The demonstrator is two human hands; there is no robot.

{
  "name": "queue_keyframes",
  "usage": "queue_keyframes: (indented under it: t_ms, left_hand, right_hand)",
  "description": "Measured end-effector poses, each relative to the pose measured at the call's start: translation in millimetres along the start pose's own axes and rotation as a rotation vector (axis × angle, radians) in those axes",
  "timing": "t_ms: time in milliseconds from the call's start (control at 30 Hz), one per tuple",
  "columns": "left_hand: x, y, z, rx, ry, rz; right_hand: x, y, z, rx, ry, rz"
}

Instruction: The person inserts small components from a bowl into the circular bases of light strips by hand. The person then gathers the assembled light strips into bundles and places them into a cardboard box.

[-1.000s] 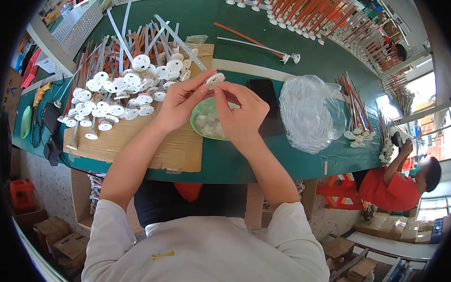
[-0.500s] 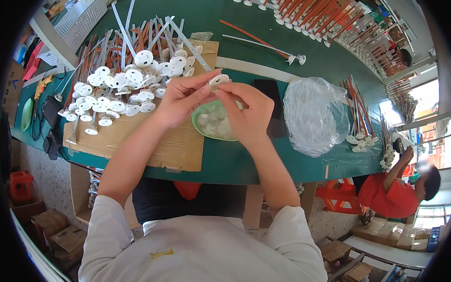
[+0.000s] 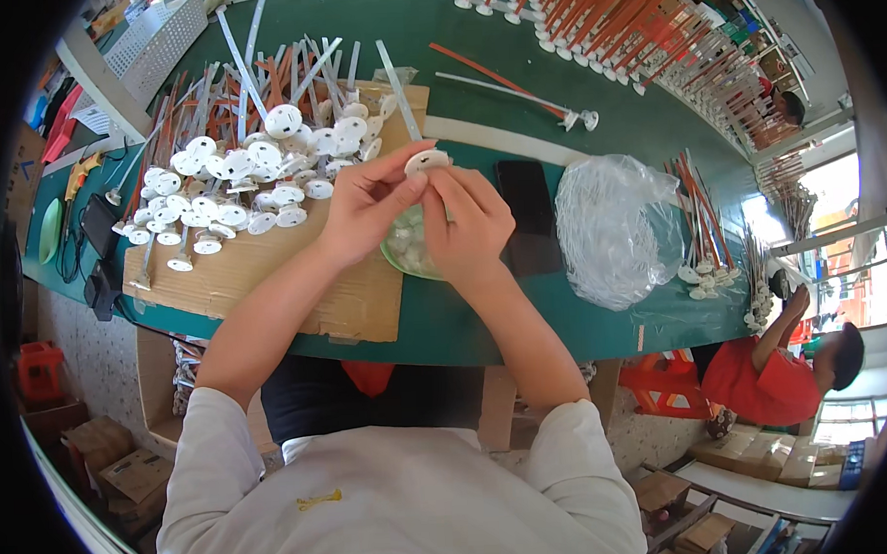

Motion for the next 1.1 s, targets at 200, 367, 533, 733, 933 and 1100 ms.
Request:
queue_keyframes:
  t_ms: [200, 367, 533, 733, 933, 1100]
  left_hand:
    - [-37, -16, 20, -0.054, -0.459, -0.327]
    - [-72, -28, 31, 0.012, -0.951, -0.499]
    - [-69, -24, 28, 0.079, -1.597, -0.557]
    - [-65, -23, 30, 0.029, -1.776, -0.427]
    - [-72, -21, 11, 0.109, -1.493, -0.811]
    - [-59, -12, 6, 0.482, -1.264, -0.711]
  right_hand:
    - [-41, -36, 28, 0.075, -0.181, -0.445]
    - [-168, -100, 28, 0.257, 0.627, -0.054]
    - [-274, -93, 14, 0.569, 0.911, -0.375]
    - [-220, -111, 27, 0.395, 0.768, -0.354]
    - [-98, -115, 24, 0.072, -0.025, -0.490]
    - [-27, -88, -14, 0.471, -0.624, -0.880]
Point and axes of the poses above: each hand's wrist, its own y-axis away from the middle knuckle, its own z-axis out of the back of the hand, x = y × z, the point moved 4 cm from there along -y, towards the middle knuckle, and after that the axes turned 11 degrees about -z, right-handed, at the moved point
